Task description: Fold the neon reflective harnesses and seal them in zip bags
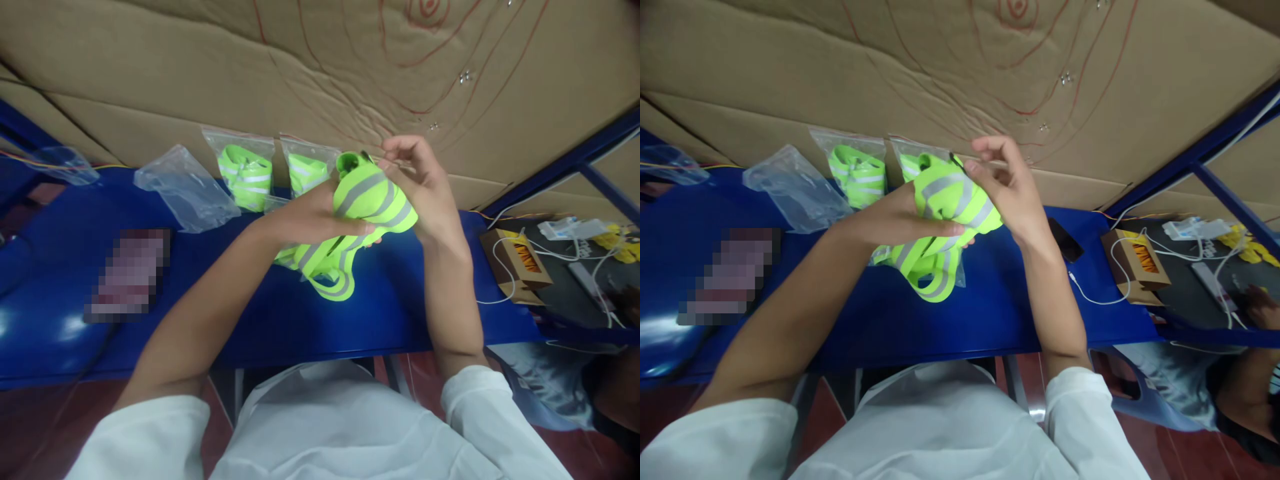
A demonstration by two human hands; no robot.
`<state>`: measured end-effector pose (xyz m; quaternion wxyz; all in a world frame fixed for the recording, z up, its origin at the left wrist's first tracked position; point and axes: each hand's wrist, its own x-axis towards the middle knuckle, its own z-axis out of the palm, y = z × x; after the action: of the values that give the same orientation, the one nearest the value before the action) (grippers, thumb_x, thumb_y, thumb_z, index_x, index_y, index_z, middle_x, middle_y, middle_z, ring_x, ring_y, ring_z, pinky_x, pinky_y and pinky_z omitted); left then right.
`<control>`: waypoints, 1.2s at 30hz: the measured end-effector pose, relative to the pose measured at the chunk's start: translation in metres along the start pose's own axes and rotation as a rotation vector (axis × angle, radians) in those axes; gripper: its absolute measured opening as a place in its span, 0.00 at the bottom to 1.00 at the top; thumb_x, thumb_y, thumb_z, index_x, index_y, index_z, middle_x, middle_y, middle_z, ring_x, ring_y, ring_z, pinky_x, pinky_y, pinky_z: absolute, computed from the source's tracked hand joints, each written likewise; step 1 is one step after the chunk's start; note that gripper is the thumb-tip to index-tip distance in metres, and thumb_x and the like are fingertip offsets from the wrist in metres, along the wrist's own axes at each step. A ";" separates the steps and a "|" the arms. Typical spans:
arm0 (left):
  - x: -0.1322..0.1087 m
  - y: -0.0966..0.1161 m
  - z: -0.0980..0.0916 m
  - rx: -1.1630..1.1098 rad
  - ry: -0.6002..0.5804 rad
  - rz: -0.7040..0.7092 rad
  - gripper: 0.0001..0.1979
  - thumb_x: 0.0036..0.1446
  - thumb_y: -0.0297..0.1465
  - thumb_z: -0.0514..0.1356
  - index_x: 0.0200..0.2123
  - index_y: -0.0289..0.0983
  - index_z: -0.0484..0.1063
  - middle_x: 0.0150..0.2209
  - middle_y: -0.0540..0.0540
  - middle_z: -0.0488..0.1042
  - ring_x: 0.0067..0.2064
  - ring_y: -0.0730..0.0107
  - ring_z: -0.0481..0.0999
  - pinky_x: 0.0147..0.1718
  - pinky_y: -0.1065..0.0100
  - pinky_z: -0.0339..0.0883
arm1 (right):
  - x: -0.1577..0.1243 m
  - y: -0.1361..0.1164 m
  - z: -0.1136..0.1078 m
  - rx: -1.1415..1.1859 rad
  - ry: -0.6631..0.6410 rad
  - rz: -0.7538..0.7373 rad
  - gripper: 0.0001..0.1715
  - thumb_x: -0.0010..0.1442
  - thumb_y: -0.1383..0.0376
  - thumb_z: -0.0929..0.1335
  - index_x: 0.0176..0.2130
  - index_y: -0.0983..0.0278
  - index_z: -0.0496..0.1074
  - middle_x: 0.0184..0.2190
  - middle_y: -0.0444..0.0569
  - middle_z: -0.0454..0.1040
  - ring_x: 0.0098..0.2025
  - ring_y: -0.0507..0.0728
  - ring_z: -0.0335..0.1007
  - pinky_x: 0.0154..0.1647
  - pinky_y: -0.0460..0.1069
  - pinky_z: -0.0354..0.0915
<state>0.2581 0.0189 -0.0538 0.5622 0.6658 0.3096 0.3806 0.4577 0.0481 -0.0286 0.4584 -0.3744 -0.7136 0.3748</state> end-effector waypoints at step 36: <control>0.016 -0.017 -0.012 0.129 0.213 0.416 0.14 0.62 0.41 0.68 0.48 0.42 0.78 0.57 0.43 0.74 0.62 0.54 0.74 0.58 0.57 0.74 | 0.019 0.017 -0.031 0.358 0.358 -0.025 0.16 0.57 0.52 0.78 0.41 0.55 0.75 0.46 0.42 0.82 0.57 0.61 0.77 0.52 0.57 0.79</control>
<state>0.2564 0.0419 -0.0666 0.3920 0.7058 0.2470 0.5359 0.4839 0.0780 -0.0270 0.6410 -0.3390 -0.5480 0.4171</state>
